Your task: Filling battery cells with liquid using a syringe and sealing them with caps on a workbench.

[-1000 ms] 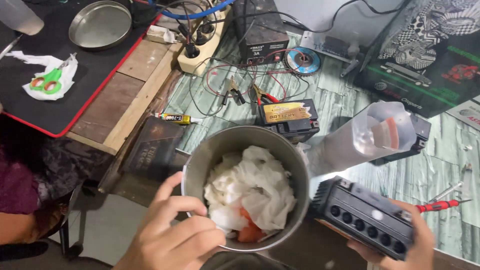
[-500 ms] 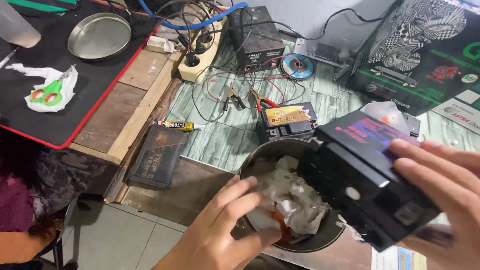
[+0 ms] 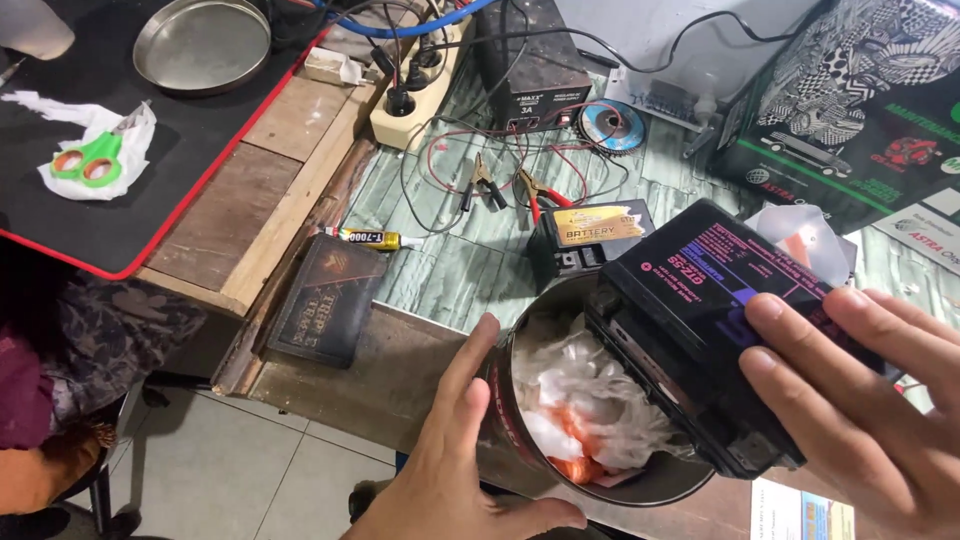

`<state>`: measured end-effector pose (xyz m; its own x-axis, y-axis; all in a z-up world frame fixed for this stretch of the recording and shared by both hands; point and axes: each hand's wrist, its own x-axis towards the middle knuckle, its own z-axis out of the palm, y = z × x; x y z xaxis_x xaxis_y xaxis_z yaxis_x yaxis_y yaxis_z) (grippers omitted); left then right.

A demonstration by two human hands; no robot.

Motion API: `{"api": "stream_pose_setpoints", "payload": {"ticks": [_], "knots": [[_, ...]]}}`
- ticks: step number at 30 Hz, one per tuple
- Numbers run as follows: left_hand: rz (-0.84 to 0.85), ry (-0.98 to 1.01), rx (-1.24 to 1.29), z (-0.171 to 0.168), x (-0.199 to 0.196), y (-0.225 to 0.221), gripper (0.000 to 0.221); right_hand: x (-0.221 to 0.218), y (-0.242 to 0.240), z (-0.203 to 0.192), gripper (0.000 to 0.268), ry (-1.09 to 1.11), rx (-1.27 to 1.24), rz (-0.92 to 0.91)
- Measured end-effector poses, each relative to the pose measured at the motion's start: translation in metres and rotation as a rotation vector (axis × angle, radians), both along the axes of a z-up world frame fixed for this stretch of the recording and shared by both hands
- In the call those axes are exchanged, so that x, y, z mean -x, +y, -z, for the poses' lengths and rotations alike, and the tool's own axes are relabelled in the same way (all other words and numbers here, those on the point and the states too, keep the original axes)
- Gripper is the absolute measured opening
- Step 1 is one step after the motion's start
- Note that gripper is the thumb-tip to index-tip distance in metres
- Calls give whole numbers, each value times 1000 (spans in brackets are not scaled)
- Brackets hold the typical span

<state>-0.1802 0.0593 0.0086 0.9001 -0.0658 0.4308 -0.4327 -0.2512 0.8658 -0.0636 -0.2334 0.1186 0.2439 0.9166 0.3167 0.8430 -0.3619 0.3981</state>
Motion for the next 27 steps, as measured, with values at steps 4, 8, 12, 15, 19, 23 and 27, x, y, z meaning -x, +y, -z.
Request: {"api": "stream_pose_setpoints", "payload": {"ticks": [4, 8, 12, 15, 19, 23, 27], "knots": [[21, -80, 1, 13, -11, -1, 131, 2, -2, -1, 45, -5, -4, 31], [66, 139, 7, 24, -19, 0, 139, 2, 0, -3, 43, -24, -4, -7], [113, 146, 54, 44, -28, -5, 147, -2, 2, 3, 33, -51, -82, -43], [91, 108, 88, 42, -27, -5, 143, -4, -3, 4, 32, -63, -51, -53], [92, 78, 85, 50, -27, -6, 146, -12, -10, 5, 31, -109, -10, -98], [77, 97, 83, 50, -28, -6, 142, -22, -15, 6, 31, -217, 54, -255], [88, 305, 96, 35, -27, -4, 144, -14, -13, 10, 27, -155, -40, -238]]}}
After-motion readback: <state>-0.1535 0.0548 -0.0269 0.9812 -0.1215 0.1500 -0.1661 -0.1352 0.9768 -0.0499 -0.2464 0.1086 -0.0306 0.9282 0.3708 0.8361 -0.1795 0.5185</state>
